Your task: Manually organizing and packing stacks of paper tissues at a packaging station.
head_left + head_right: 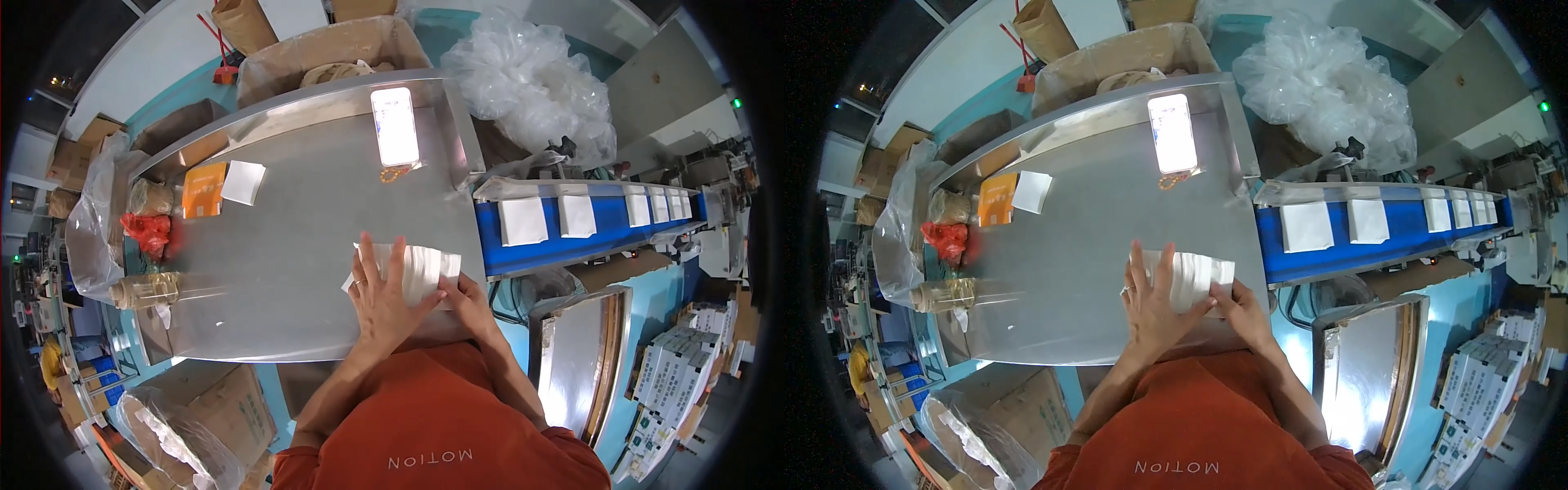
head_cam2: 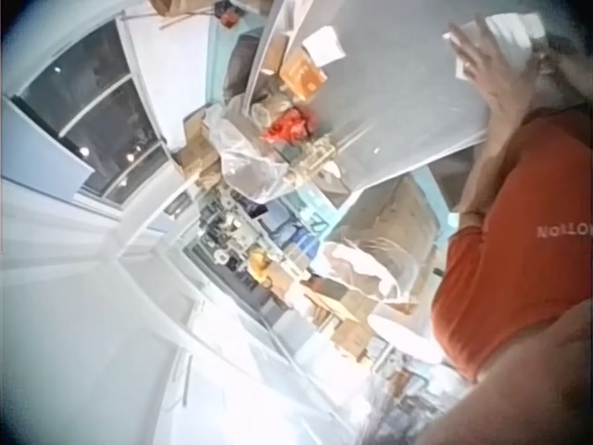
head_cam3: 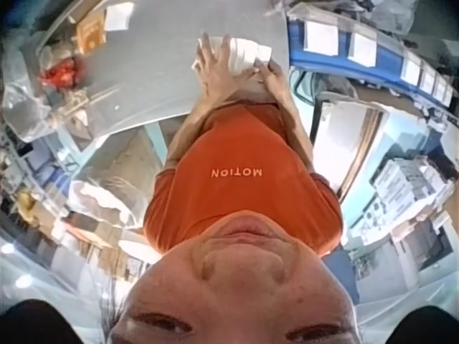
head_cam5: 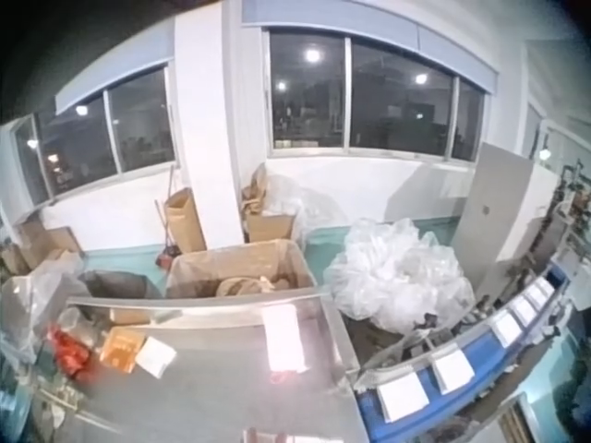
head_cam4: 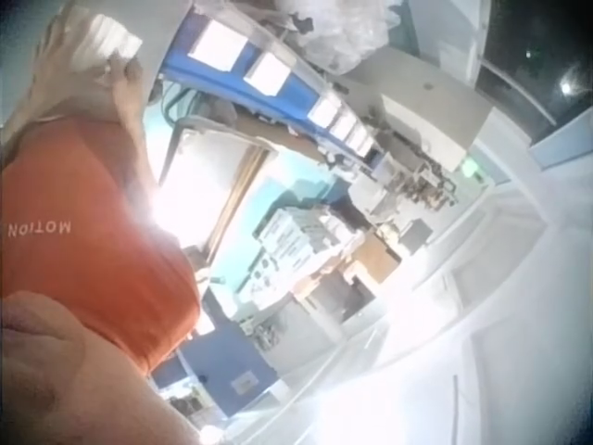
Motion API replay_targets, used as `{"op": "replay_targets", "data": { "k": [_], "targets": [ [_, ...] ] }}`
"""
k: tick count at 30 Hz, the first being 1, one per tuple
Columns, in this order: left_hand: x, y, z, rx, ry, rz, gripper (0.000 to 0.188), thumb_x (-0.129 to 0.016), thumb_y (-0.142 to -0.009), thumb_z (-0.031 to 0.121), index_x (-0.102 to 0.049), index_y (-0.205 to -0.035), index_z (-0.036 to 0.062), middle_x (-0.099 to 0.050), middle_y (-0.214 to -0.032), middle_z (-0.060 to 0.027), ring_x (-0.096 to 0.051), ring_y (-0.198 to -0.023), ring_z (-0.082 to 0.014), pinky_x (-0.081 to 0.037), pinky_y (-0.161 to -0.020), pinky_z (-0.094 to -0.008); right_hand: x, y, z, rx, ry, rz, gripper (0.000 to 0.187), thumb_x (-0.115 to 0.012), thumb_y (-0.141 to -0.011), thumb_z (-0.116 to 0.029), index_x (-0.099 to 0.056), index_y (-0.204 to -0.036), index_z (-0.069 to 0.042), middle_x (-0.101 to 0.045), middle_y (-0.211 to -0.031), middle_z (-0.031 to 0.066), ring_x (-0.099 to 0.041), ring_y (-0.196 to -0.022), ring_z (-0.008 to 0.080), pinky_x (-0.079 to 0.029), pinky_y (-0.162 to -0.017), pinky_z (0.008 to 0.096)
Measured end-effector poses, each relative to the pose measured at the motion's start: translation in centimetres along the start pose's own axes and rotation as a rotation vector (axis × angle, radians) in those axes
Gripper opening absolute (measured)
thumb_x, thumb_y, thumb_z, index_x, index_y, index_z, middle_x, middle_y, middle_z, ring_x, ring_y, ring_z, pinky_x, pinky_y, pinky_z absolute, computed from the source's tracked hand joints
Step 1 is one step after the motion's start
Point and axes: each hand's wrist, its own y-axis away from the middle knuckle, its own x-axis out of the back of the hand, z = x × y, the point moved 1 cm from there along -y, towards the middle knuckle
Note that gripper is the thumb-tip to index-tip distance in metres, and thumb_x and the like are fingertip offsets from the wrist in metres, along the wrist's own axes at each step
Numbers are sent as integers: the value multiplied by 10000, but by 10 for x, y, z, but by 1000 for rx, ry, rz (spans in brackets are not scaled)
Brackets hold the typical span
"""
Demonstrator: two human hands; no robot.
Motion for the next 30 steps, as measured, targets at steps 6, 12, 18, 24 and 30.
{"op": "replay_targets", "data": {
  "k": [6, 12, 18, 24, 30],
  "targets": [
    [-4, -5, -9, -4, 88, 60, 857, -796, -723, 392, -406, -1458, 186, -218, -1536, -261, -367, -1296, -515, -440, -912, -607, 28, -24, 12, 28, -654, 240, 353, -573, -991, -271, -572, -1056, 76, -666, -1015, 156, -669, -814, 203, -531, -666, 274],
    [-23, 2, -16, -121, 291, 43, 888, -807, -723, 391, -387, -1471, 160, -216, -1533, -273, -396, -1277, -493, -447, -926, -577, -13, -5, -20, 238, 184, 146, 547, -549, -992, -443, -570, -1241, 43, -655, -1010, 61, -550, -889, 98, -458, -789, 248],
    [-3, 0, 3, -14, 126, 27, 891, -823, -726, 356, -377, -1465, 136, -173, -1522, -322, -376, -1275, -532, -409, -993, -561, -7, -6, -10, -137, -460, -35, 448, -574, -988, -356, -592, -1247, 9, -653, -946, 20, -582, -859, 105, -450, -751, 236],
    [-3, -4, -6, -1, 95, 37, 903, -838, -707, 357, -387, -1462, 153, -177, -1526, -310, -363, -1292, -522, -410, -997, -558, 17, -4, 11, -304, -428, -23, 317, -628, -948, -223, -597, -1155, 14, -641, -877, 57, -601, -763, 127, -475, -700, 255],
    [-7, -5, -11, -52, 441, 68, 896, -799, -777, 306, -305, -1486, 69, -236, -1500, -308, -411, -1288, -455, -425, -1013, -489, 16, -16, 0, -7, -364, 153, 529, -518, -1004, -422, -532, -1270, 35, -657, -1086, 162, -624, -1009, 213, -486, -885, 320]
  ]
}}
